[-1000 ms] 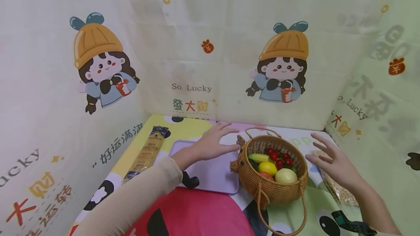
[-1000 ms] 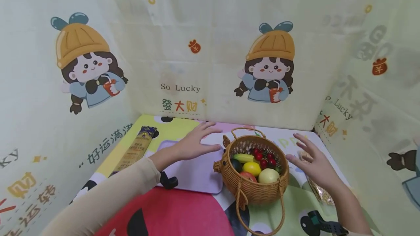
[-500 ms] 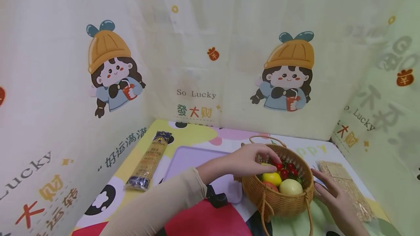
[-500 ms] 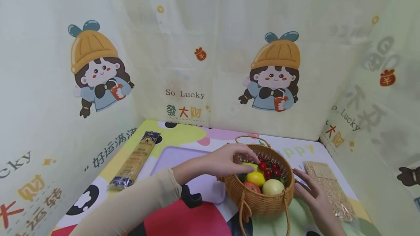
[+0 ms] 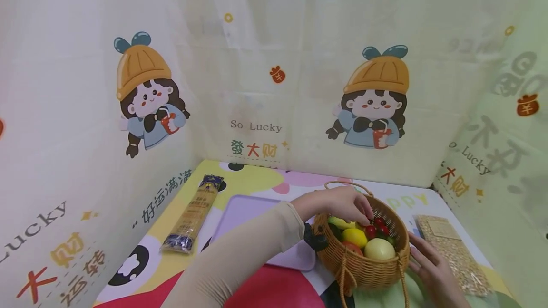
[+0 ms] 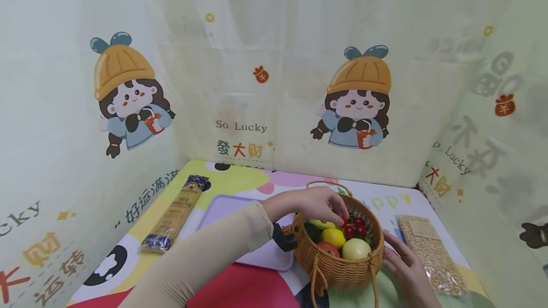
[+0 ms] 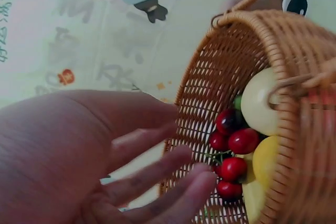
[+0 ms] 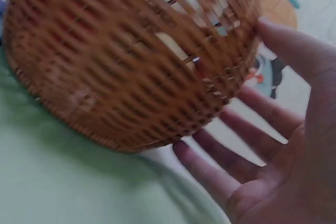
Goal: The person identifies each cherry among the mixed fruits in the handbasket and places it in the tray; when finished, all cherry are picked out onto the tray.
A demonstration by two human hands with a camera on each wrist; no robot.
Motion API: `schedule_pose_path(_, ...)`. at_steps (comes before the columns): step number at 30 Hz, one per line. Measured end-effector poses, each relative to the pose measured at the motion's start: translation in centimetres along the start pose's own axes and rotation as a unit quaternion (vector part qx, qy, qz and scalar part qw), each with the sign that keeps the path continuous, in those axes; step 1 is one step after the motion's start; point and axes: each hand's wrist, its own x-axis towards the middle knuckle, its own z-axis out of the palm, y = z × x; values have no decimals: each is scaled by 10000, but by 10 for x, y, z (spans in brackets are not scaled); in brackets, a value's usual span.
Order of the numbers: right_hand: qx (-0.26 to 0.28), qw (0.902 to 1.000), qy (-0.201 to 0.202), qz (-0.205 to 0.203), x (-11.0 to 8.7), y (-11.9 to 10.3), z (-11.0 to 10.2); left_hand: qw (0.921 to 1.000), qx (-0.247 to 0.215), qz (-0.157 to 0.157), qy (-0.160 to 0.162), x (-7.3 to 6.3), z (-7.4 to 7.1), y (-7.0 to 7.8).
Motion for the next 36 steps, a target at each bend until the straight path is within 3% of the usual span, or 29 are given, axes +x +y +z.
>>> schedule_pose_path(9, -547, 9978, -131, 362, 1, -9, 7, 9980, -38, -407, -480, 19, 6, 7)
schedule_pose_path(15, -294, 9991, -277, 114, 2, -9, 6, 9910, 1156, -385, -546, 32, 2, 8)
schedule_pose_path(17, -203, 9992, -325, 59, 2, -9, 6, 9881, 1344, -404, -622, 36, 1, 8)
schedule_pose_path(24, -198, 9996, -168, 64, 1, -6, 6, 9904, 1098, -349, -766, 48, 5, 0)
schedule_pose_path(32, -463, 9971, 234, 561, -2, -6, 5, 9933, 546, -314, -965, 59, 23, -4)
schedule_pose_path(36, -390, 9983, 203, 376, -3, -5, 4, 9902, 830, -235, -1100, 62, 26, -1)
